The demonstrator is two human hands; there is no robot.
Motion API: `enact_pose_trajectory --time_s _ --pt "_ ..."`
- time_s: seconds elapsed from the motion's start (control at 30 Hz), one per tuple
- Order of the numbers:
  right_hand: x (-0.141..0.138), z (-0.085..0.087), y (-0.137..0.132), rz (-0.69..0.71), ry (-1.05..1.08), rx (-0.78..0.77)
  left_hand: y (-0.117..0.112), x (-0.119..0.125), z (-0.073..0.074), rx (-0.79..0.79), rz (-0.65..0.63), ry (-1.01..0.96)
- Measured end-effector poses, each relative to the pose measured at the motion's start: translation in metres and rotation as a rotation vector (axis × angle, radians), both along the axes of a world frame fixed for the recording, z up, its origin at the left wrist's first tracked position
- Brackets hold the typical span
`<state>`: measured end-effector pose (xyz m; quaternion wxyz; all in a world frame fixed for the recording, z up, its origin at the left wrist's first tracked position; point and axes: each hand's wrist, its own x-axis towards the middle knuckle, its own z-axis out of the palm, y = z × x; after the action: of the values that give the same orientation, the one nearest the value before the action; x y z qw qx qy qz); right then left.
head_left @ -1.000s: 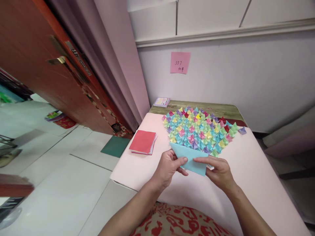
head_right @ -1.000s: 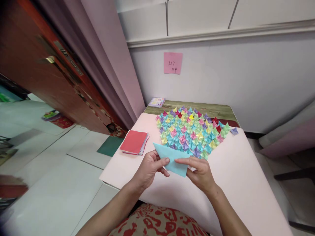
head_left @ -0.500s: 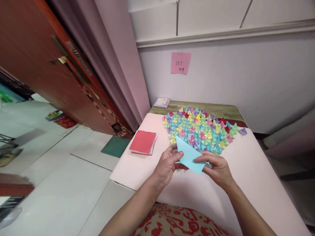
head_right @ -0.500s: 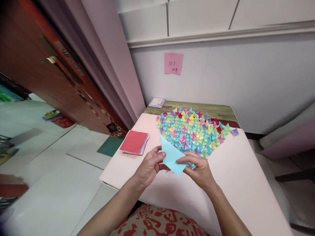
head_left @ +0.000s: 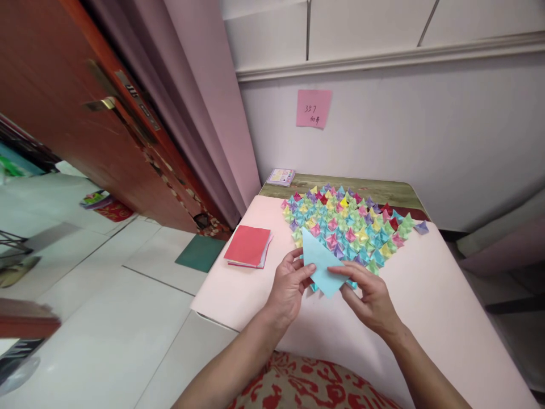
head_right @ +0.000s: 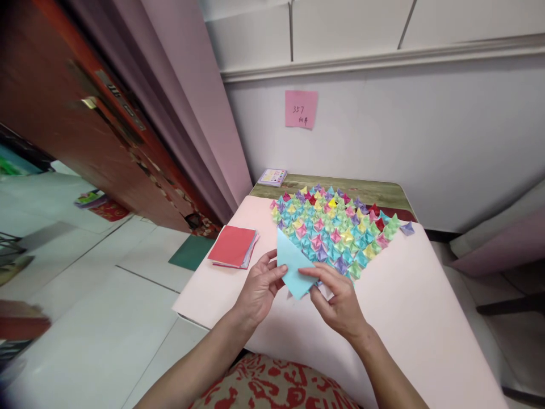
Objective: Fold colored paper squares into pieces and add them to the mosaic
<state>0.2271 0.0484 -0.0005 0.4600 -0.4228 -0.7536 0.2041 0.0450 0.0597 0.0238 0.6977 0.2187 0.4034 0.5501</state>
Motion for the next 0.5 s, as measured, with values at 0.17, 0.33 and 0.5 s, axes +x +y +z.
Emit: enact_pose_trajectory --time_s 0.17,0.33,0.5 --pt "0.0 -0.006 0.001 -0.042 0.049 -0.002 0.0 0.001 0.0 0.0 0.0 0.024" --pt "-0.01 -0.009 -0.001 -0.196 0.327 -0.148 -0.005 0.006 0.004 0.028 -0.01 0.002" --pt "-0.024 -0.006 -0.006 -0.309 0.554 -0.392 -0.008 0.012 0.004 0.097 -0.008 0.069"
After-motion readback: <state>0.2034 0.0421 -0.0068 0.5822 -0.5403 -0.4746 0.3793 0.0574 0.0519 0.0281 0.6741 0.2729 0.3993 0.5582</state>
